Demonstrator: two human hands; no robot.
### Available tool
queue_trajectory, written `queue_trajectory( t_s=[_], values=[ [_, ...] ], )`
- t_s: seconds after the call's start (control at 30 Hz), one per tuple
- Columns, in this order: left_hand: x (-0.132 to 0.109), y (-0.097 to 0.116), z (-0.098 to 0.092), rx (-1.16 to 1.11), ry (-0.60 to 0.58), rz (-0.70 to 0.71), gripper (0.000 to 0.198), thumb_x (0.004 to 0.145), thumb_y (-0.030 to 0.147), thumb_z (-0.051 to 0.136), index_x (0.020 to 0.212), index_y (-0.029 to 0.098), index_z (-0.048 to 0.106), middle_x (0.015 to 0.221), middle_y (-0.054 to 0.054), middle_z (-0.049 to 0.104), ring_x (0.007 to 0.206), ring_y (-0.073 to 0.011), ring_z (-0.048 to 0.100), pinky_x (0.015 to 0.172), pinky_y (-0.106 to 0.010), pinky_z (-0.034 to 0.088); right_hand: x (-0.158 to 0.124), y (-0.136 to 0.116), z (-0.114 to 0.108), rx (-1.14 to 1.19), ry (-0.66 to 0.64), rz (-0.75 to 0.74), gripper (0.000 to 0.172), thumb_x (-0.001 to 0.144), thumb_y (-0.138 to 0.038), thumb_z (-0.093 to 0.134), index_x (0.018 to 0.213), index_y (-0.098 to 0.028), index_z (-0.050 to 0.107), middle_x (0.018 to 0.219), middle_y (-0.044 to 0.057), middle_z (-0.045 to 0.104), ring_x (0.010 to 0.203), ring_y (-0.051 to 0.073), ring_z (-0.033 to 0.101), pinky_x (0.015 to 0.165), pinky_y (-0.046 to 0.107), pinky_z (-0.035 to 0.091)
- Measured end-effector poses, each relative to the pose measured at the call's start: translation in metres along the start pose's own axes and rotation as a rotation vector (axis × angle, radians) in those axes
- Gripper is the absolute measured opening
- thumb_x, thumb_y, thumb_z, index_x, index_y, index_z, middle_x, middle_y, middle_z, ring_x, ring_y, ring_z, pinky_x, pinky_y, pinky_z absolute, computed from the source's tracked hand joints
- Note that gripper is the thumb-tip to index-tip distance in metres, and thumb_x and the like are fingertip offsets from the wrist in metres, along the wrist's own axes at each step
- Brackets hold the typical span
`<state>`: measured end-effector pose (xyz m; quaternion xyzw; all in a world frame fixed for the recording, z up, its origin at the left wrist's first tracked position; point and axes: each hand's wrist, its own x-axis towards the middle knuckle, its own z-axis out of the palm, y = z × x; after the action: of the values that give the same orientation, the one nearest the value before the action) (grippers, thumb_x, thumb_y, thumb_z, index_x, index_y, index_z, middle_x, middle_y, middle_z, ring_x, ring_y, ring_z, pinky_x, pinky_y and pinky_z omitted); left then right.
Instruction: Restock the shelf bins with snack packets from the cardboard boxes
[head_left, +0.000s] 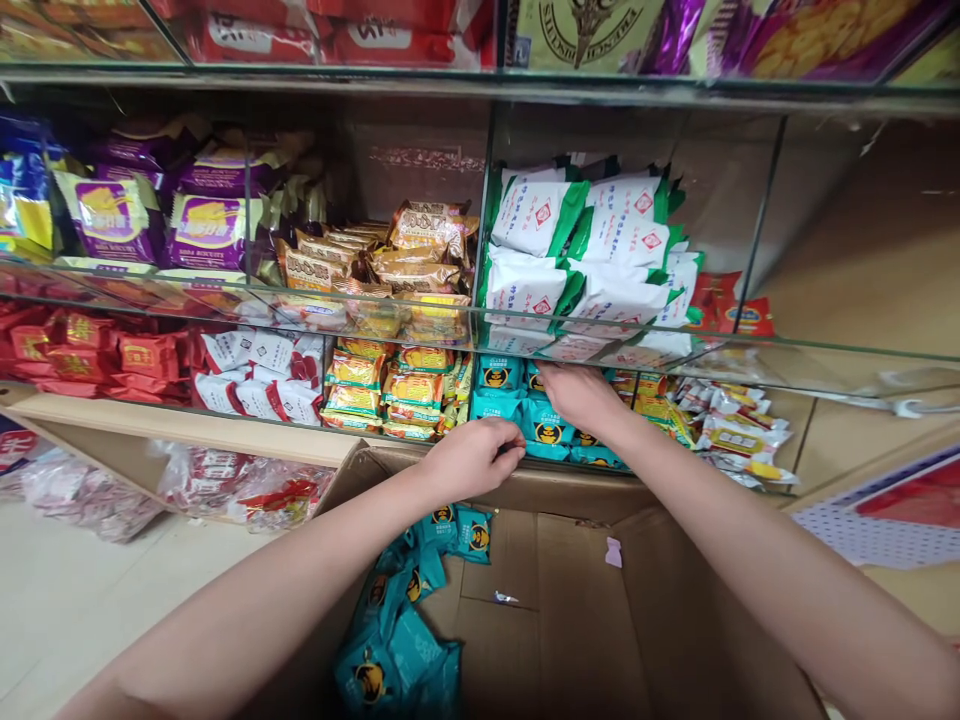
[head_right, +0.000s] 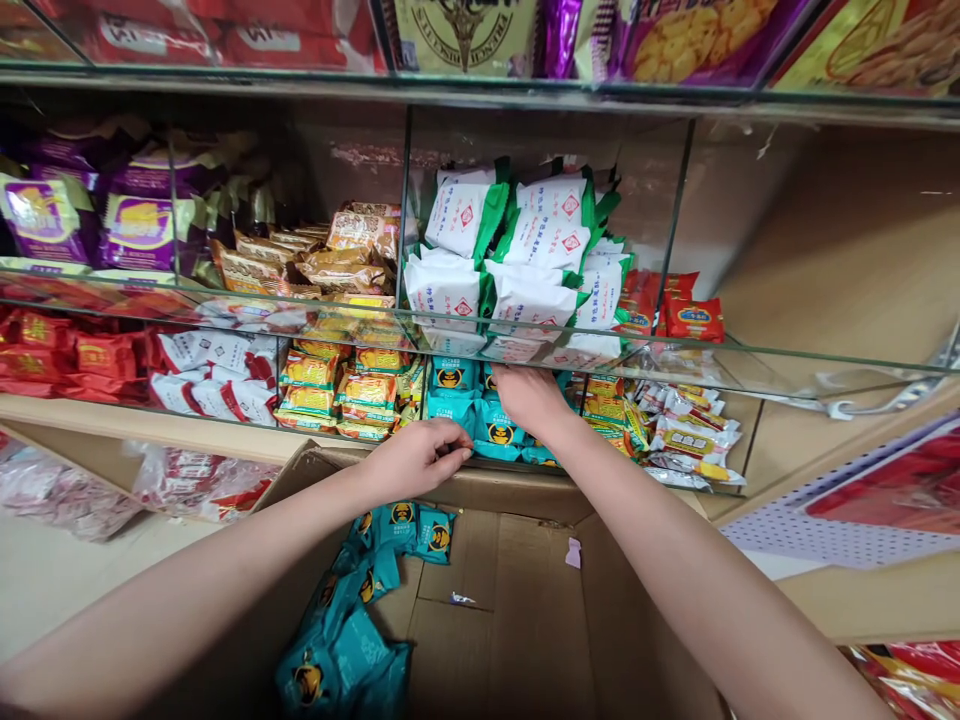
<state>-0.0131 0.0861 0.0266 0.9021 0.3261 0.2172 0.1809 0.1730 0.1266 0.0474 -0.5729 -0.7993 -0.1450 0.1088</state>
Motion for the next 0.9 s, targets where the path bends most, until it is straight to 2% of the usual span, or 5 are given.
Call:
queue_trajectory(
  t_s=[0.23,0.47,0.67,0.77,0.9],
  values=[
    [-0.001,-0.003,0.001,0.033,0.012,0.037,0.016,0.08,0.023,0.045,0.083,0.018,0.06,0.077,-0.003,0.061,0.069,-0.0134,0.055,0.061,-0.022,0.039,-0.05,-0.026,-0.029,0.028,0.117,-0.113,0.032,0.085,-0.022,0.034,0.106,-0.011,0.055,0.107,0.014,0.057,0.097,0.027,0.049,0.082,0.038,0.038],
    [-0.001,-0.001,0.001,0.02,0.009,0.02,0.018,0.082,0.025,0.044,0.083,0.018,0.061,0.077,-0.003,0.061,0.066,-0.0122,0.053,0.059,-0.021,0.038,-0.112,-0.107,-0.002,0.196,-0.452,-0.493,0.018,0.074,-0.013,0.045,0.084,-0.013,0.06,0.08,0.009,0.06,0.074,0.021,0.054,0.067,0.032,0.044],
    [-0.001,-0.002,0.0,0.017,-0.002,0.021,0.019,0.081,0.025,0.044,0.083,0.017,0.061,0.077,-0.002,0.061,0.067,-0.0117,0.054,0.06,-0.021,0.039,-0.091,-0.138,0.076,0.361,-0.684,-0.202,0.066,0.068,-0.019,0.056,0.129,-0.007,0.033,0.128,0.018,0.042,0.111,0.027,0.043,0.09,0.034,0.038],
    [0.0,-0.004,-0.001,-0.011,-0.008,0.009,0.018,0.08,0.025,0.045,0.083,0.017,0.061,0.078,-0.002,0.061,0.067,-0.0113,0.054,0.06,-0.02,0.04,-0.09,-0.145,0.098,0.357,-0.7,-0.092,0.084,0.058,-0.032,0.068,0.13,-0.009,0.031,0.125,0.017,0.045,0.111,0.028,0.043,0.091,0.034,0.037],
    [0.0,-0.005,-0.002,-0.068,-0.019,-0.013,0.016,0.079,0.025,0.047,0.082,0.017,0.061,0.076,-0.001,0.061,0.064,-0.0107,0.054,0.058,-0.02,0.04,-0.099,-0.153,0.105,0.316,-0.763,0.025,0.074,0.052,-0.038,0.07,0.116,-0.009,0.047,0.113,0.015,0.054,0.104,0.028,0.048,0.086,0.034,0.04]
  ],
)
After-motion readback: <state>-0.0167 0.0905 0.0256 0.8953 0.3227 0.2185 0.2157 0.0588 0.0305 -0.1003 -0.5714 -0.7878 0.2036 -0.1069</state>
